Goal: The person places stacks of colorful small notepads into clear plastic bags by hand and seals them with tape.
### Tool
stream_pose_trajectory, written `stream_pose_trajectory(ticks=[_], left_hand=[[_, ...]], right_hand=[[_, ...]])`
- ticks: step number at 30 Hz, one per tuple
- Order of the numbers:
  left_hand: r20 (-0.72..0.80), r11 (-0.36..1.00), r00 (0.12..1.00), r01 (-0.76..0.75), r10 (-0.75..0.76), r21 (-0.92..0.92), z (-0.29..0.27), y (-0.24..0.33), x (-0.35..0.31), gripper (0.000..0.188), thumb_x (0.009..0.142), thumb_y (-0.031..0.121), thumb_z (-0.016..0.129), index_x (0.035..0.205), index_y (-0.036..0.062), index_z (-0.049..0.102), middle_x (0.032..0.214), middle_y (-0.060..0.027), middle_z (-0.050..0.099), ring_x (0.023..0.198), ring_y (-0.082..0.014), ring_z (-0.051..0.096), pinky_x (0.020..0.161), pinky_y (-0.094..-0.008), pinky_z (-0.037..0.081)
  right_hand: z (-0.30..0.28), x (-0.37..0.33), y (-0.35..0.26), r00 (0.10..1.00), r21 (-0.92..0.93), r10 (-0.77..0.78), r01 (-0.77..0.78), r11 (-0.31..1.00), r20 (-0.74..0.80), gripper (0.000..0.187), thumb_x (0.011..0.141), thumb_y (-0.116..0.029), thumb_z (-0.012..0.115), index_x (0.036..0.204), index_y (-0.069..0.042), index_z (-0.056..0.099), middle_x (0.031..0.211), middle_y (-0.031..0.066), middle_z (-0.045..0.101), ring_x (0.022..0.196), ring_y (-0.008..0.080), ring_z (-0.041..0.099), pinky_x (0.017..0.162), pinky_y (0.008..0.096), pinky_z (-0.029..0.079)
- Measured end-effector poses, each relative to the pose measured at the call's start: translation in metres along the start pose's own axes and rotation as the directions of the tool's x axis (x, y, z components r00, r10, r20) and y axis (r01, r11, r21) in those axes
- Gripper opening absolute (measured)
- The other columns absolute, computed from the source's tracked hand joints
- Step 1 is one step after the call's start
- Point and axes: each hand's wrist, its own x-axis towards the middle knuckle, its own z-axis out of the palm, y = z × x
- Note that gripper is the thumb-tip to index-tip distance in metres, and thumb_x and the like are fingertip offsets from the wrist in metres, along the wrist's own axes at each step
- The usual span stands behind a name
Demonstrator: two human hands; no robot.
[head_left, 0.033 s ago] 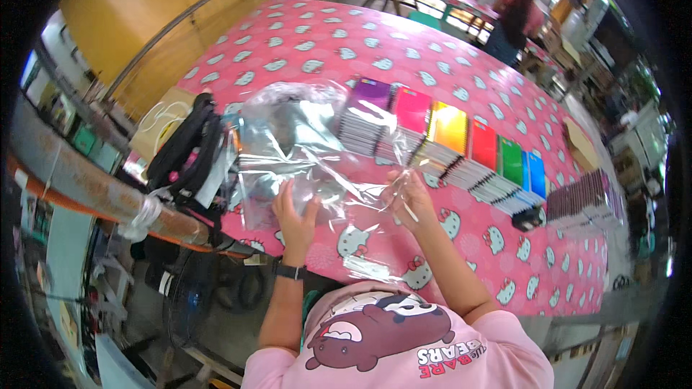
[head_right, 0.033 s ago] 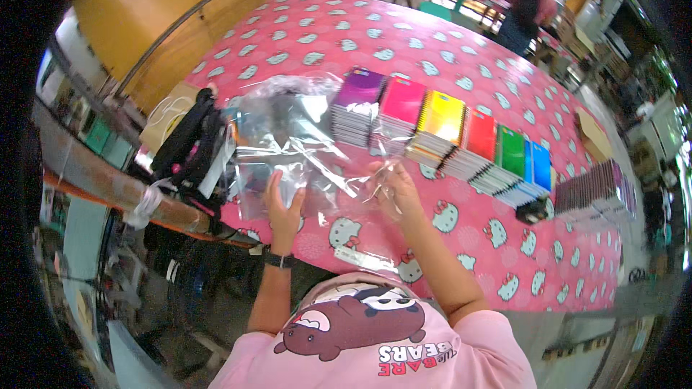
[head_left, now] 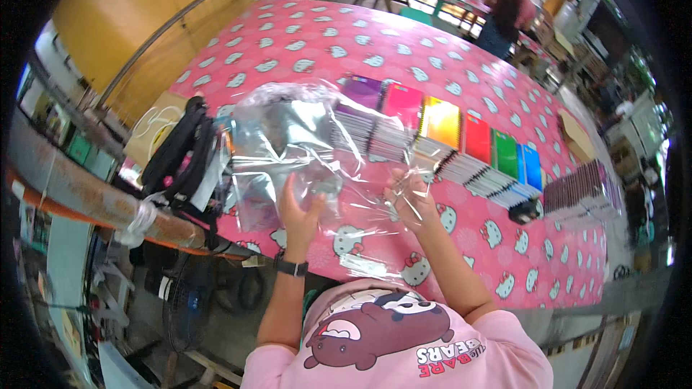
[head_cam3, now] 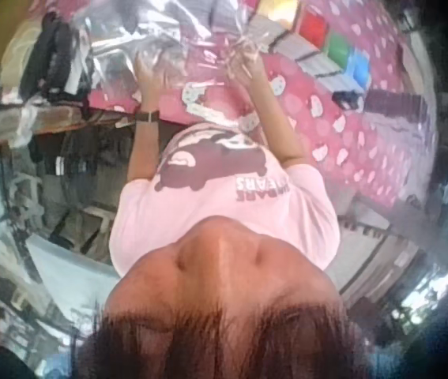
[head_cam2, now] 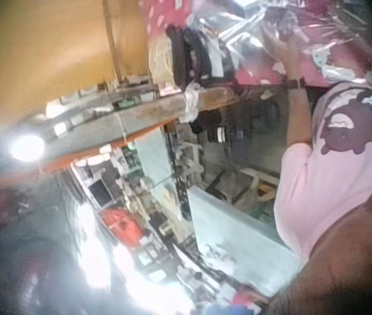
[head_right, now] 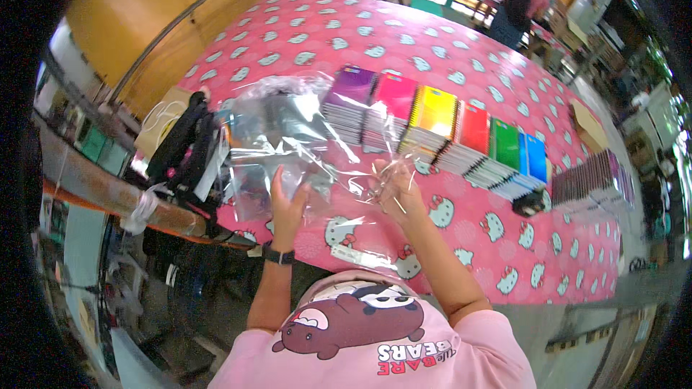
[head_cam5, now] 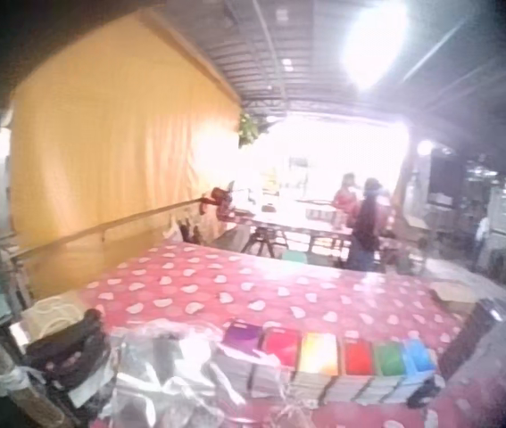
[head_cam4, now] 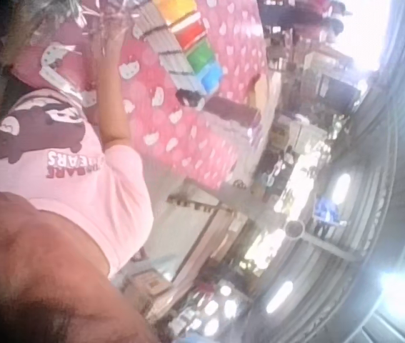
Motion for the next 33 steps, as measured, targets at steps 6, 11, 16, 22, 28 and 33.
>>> stream_pose_trajectory(ticks=[6,11,16,22,28,33], left_hand=[[0.779,0.264,0.464,0.885,-0.421,-0.384,0.077,0.024,-0.021,0.081,0.075,0.023,0.071,0.137,0.0119,0.020,0.117,-0.0087,0.045,0.102,-0.0163,0.046,0.080,-0.0344,0.042],[0.794,0.362,0.391,0.903,-0.466,-0.232,0.098,0.058,-0.072,0.043,0.078,0.026,0.067,0.112,0.0122,0.044,0.096,-0.0037,0.054,0.080,-0.0190,0.054,0.072,-0.0340,0.045],[0.960,0.176,-0.267,0.944,-0.082,0.277,0.096,0.104,-0.091,0.032,0.089,0.033,0.050,0.111,0.0089,0.053,0.107,-0.0101,0.060,0.100,-0.0247,0.057,0.087,-0.0378,0.046],[1.000,0.026,0.000,1.000,-0.014,0.000,0.135,0.079,-0.104,0.019,0.087,0.023,0.057,0.097,0.0075,0.056,0.092,-0.0031,0.059,0.081,-0.0142,0.057,0.068,-0.0284,0.048],[0.866,0.585,0.475,0.751,-0.157,-0.306,0.118,0.081,-0.033,0.012,0.083,0.014,0.062,0.083,0.0017,0.059,0.070,0.0002,0.056,0.054,-0.0060,0.049,0.047,-0.0174,0.037],[0.719,0.813,0.693,0.453,-0.063,-0.366,0.108,0.061,-0.009,0.014,0.082,0.013,0.063,0.079,0.0002,0.060,0.061,0.0022,0.054,0.050,-0.0032,0.044,0.044,-0.0182,0.033]], right_hand=[[-0.070,-0.074,-0.020,0.962,0.301,-0.230,0.265,0.916,-0.145,0.018,0.086,-0.018,0.056,0.102,-0.013,0.060,0.119,0.0027,0.056,0.110,0.0215,0.053,0.094,0.0430,0.042],[-0.089,-0.126,-0.026,0.919,0.416,-0.291,0.382,0.825,-0.268,0.022,0.086,-0.015,0.053,0.107,-0.012,0.057,0.117,0.0060,0.056,0.108,0.0235,0.053,0.092,0.0432,0.042],[-0.053,-0.150,-0.048,0.903,0.503,-0.429,0.386,0.773,-0.033,0.029,0.084,-0.023,0.053,0.109,-0.009,0.055,0.112,0.0095,0.057,0.105,0.0273,0.054,0.088,0.0447,0.045],[-0.027,-0.156,-0.072,0.839,0.521,-0.544,0.467,0.715,-0.006,0.029,0.085,-0.026,0.053,0.105,-0.005,0.056,0.109,0.0099,0.058,0.105,0.0318,0.053,0.086,0.0453,0.046],[-0.067,-0.204,-0.111,0.851,0.215,-0.499,0.524,0.824,-0.161,0.052,0.081,-0.041,0.060,0.119,-0.007,0.047,0.105,0.0143,0.060,0.098,0.0251,0.057,0.090,0.0454,0.042],[-0.076,-0.200,-0.115,0.883,-0.552,-0.288,0.040,0.833,-0.371,0.065,0.078,-0.037,0.066,0.126,-0.003,0.037,0.103,0.0151,0.059,0.088,0.0212,0.060,0.081,0.0345,0.048]])
